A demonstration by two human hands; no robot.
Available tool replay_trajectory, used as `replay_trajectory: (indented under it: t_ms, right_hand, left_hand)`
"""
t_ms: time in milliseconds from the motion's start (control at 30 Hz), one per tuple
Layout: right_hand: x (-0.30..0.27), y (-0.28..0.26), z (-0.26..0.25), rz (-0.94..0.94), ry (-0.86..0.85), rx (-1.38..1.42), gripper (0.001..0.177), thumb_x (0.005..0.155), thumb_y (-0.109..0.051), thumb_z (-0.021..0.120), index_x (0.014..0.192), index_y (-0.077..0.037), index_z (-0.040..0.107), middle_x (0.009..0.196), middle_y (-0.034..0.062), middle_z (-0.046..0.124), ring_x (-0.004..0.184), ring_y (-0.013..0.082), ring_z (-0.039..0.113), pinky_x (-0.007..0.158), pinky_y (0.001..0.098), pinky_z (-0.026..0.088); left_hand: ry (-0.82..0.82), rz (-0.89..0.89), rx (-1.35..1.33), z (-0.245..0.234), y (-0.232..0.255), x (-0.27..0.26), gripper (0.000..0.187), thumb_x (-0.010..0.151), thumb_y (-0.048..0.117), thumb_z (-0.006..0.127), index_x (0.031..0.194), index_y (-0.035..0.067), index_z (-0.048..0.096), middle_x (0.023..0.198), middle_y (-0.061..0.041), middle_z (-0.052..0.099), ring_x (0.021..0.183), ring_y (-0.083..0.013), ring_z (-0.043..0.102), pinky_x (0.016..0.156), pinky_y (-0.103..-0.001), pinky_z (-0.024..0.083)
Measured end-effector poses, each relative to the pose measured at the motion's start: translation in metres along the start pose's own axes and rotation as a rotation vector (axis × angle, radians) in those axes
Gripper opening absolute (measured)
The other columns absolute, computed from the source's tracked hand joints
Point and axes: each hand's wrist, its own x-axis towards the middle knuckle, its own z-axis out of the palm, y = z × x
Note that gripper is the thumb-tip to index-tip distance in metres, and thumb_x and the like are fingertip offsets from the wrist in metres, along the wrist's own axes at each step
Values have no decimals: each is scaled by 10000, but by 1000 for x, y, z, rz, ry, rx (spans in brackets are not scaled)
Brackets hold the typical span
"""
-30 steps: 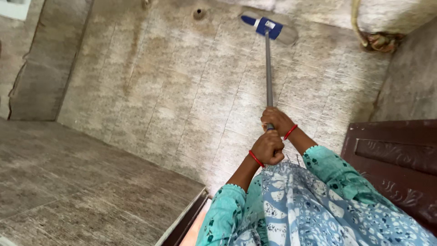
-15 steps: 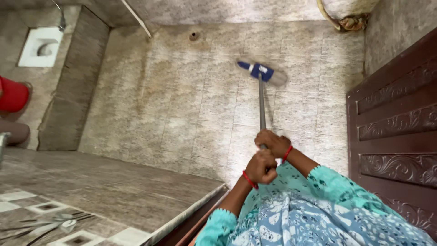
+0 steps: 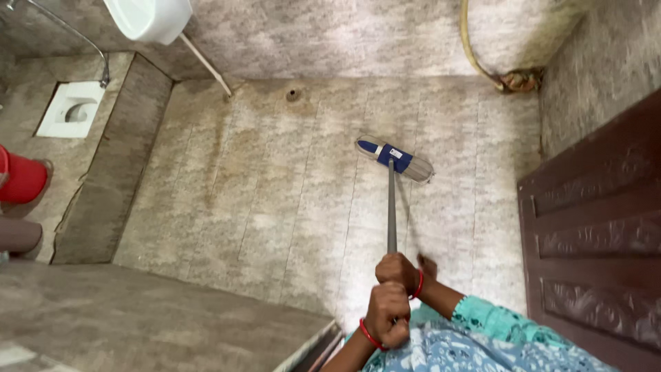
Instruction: The person mops the tiled floor of a bathroom using a flat mop. They move the mop back and forth across the floor, covering the area near the urinal, the drain, and the doorway.
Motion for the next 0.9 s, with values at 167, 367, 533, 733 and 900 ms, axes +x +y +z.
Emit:
replay_trajectory:
  t_ms: [167,367,533,733,900]
  right_hand:
    - [-7,85,-45,-4,-53,-19,282,712,-205,684,608,-121,435,582,47,441,531,256,500,542,389,429]
    - [15,185,-100,-24,-213,-105,275,671,-283,666,599,-108,467,623,81,508,630,300,553,641,409,471]
    - [22,214,-71,544,257,59,163,984,-213,497,1058,-79,553,1016,74,564,1037,199,582,1079,398,402]
    - [25,167,-4,515,305,213,362,958,-29,617,1297,-51,492,1274,134,509,1277,272,471,1191,401,322]
    - [19,68,58,516,232,402,734,846,-48,663,1487,-28,307,1240,109,455,1122,222,488,1065,325,389]
  left_hand:
    - [-121,-60,68,19,-85,48,135,587,204,571,596,95,494,635,-92,503,636,-325,514,649,-416,426]
    - [-122,-40,198,29,-189,99,97,678,195,640,626,115,620,680,-103,538,701,-313,538,678,-435,448]
    - [-10,-121,248,4,-207,141,99,678,144,619,630,64,589,680,-99,575,705,-301,563,723,-417,495]
    - [57,-206,287,-35,-137,102,71,617,81,575,631,20,542,653,-121,556,679,-311,534,746,-396,508]
    - [172,-240,262,-50,-49,16,78,614,51,535,655,3,490,679,-132,521,711,-331,539,748,-406,487]
